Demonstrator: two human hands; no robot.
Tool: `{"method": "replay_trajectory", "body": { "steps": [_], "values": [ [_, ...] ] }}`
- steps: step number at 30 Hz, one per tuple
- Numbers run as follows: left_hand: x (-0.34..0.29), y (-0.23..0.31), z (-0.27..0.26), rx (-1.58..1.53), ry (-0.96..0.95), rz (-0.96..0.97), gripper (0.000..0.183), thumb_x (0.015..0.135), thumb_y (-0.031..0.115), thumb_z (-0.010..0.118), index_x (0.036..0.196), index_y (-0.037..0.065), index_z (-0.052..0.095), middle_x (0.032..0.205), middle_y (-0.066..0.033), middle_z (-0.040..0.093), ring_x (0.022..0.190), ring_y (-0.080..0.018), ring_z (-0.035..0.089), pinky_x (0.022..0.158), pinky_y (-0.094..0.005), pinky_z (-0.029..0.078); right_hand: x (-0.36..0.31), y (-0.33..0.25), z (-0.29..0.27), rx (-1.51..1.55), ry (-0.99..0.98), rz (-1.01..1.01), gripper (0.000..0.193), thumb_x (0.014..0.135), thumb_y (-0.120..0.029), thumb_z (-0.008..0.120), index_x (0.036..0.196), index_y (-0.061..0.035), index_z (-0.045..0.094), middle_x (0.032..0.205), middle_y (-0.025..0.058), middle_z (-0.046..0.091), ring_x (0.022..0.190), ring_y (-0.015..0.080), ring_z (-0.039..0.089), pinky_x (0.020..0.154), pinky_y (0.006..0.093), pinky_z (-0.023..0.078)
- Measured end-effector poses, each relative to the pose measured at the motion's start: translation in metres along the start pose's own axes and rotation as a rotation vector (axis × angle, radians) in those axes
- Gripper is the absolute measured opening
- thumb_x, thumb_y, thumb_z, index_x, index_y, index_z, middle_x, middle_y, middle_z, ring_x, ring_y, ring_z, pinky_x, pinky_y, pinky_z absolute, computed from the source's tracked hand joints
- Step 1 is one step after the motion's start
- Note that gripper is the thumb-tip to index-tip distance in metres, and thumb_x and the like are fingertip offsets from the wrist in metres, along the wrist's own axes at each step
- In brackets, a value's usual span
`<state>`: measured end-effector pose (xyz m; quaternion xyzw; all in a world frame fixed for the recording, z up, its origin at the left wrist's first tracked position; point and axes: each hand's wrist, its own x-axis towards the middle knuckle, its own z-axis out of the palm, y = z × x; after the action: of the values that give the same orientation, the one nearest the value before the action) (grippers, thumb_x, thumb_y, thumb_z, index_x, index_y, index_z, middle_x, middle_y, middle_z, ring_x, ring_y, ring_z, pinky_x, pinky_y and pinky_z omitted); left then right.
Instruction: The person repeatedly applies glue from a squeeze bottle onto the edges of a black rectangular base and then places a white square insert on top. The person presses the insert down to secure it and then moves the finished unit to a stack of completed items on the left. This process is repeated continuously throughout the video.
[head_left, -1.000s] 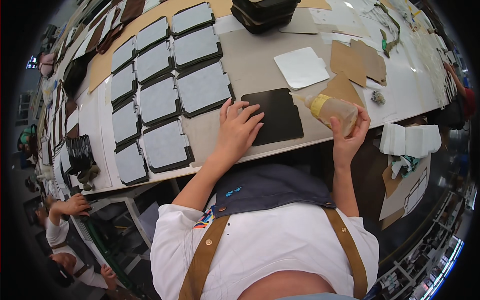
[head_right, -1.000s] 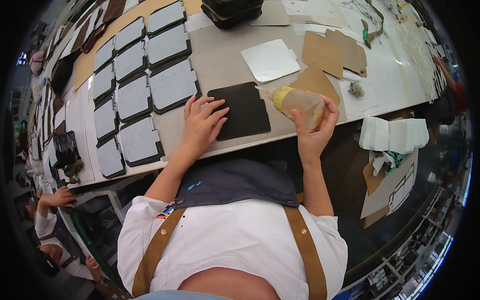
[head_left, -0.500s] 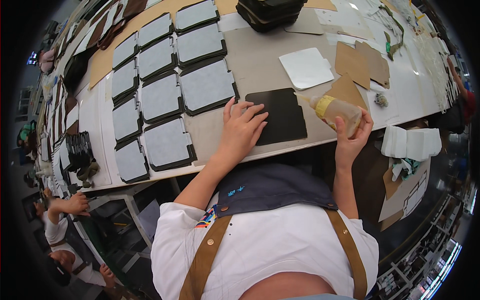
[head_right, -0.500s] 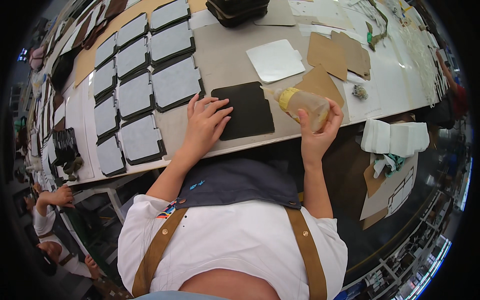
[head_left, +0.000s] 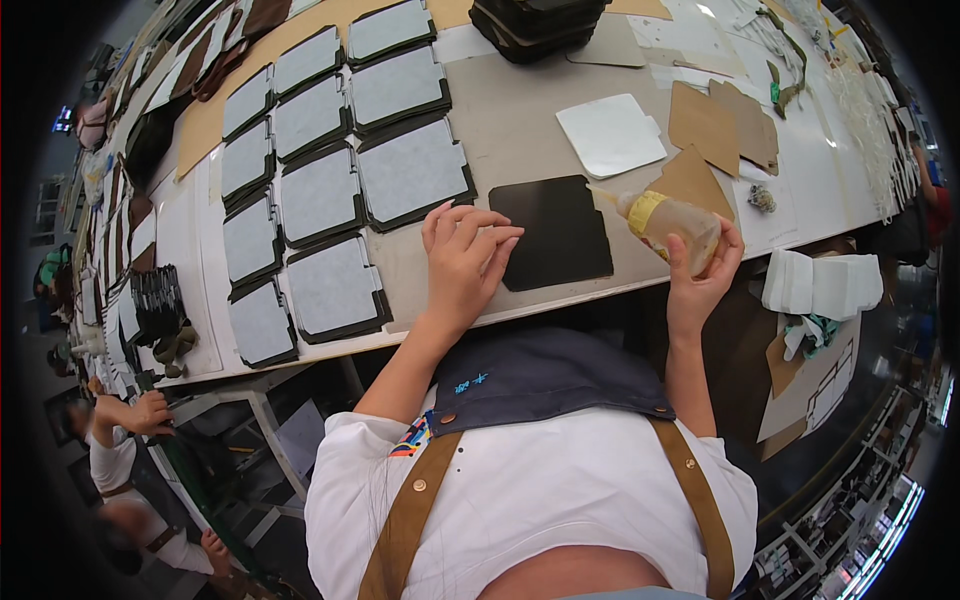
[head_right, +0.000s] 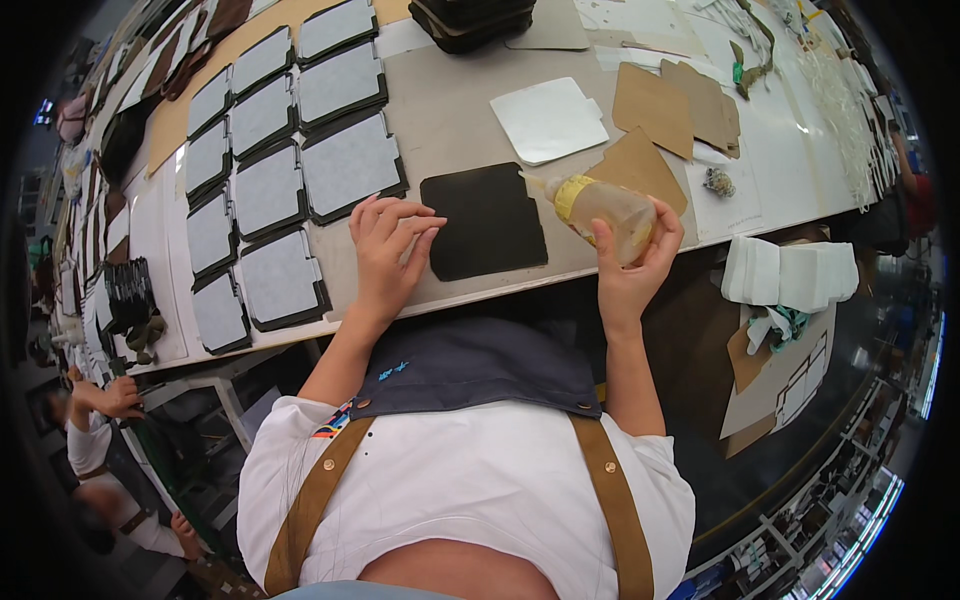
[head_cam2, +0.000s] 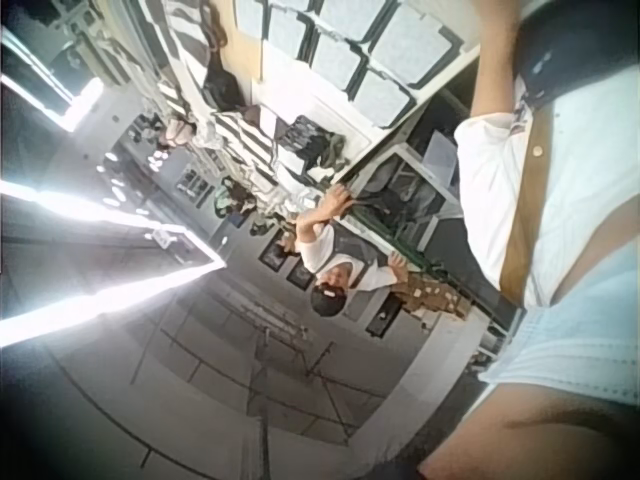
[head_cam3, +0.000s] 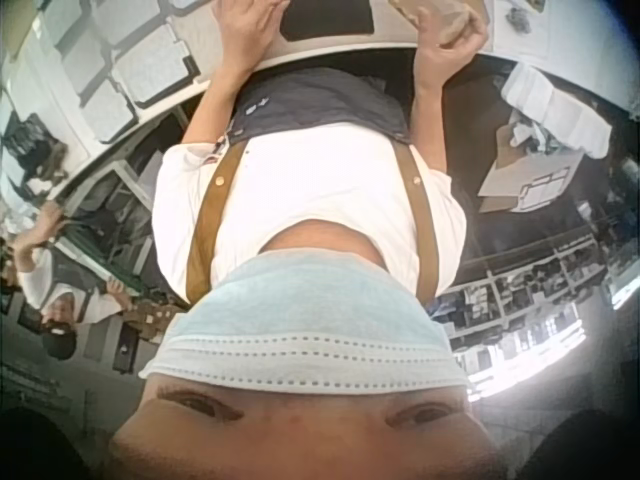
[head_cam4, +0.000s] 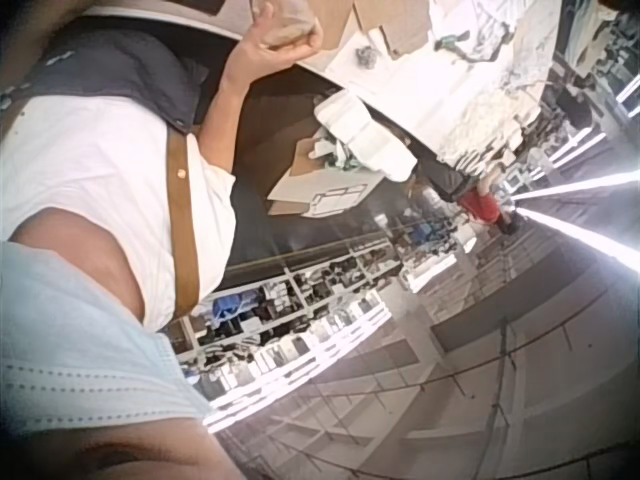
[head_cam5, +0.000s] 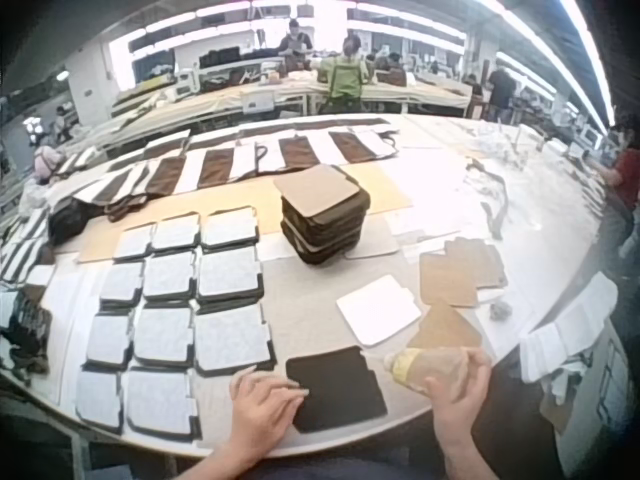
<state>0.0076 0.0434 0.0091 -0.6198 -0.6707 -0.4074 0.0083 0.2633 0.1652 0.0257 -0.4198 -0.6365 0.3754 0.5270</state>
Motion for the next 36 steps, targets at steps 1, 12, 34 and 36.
{"method": "replay_trajectory", "body": {
  "steps": [1, 12, 34, 36],
  "values": [
    [-0.001, -0.001, -0.002, -0.007, 0.033, -0.011, 0.008, 0.084, 0.012, 0.076, 0.092, 0.014, 0.073, 0.099, 0.0013, 0.067, 0.105, -0.0234, 0.059, 0.107, -0.0458, 0.034, 0.0, 0.0, 0.0, 0.002, -0.002, -0.003, 0.063, 0.087, -0.007, 0.081, 0.135, -0.002, 0.04, 0.13, 0.0139, 0.056, 0.122, 0.0208, 0.056, 0.105, 0.0327, 0.044],
    [-0.017, -0.019, -0.014, -0.053, 0.215, -0.039, 0.008, 0.086, 0.014, 0.074, 0.082, 0.013, 0.067, 0.089, 0.0003, 0.065, 0.096, -0.0239, 0.058, 0.099, -0.0433, 0.036, -0.005, -0.007, 0.015, 0.016, -0.071, -0.078, 0.063, 0.087, -0.008, 0.081, 0.135, -0.0022, 0.041, 0.129, 0.017, 0.059, 0.121, 0.0229, 0.059, 0.105, 0.0353, 0.047],
    [-0.02, -0.026, -0.012, -0.1, 0.283, -0.031, 0.007, 0.086, 0.012, 0.072, 0.082, 0.014, 0.067, 0.089, 0.0006, 0.065, 0.096, -0.0234, 0.058, 0.101, -0.0438, 0.035, -0.02, -0.017, 0.075, 0.16, -0.354, -0.18, 0.072, 0.083, -0.004, 0.084, 0.138, -0.0025, 0.037, 0.134, 0.02, 0.055, 0.125, 0.028, 0.058, 0.105, 0.0388, 0.049],
    [-0.02, -0.026, -0.012, -0.108, 0.291, -0.036, 0.008, 0.087, 0.012, 0.072, 0.082, 0.014, 0.067, 0.089, 0.0007, 0.064, 0.096, -0.0234, 0.058, 0.101, -0.0436, 0.036, -0.014, -0.02, 0.075, 0.209, -0.35, -0.13, 0.071, 0.085, -0.006, 0.083, 0.139, -0.0029, 0.038, 0.135, 0.0188, 0.054, 0.126, 0.0284, 0.058, 0.106, 0.0393, 0.049]
  ]
}}
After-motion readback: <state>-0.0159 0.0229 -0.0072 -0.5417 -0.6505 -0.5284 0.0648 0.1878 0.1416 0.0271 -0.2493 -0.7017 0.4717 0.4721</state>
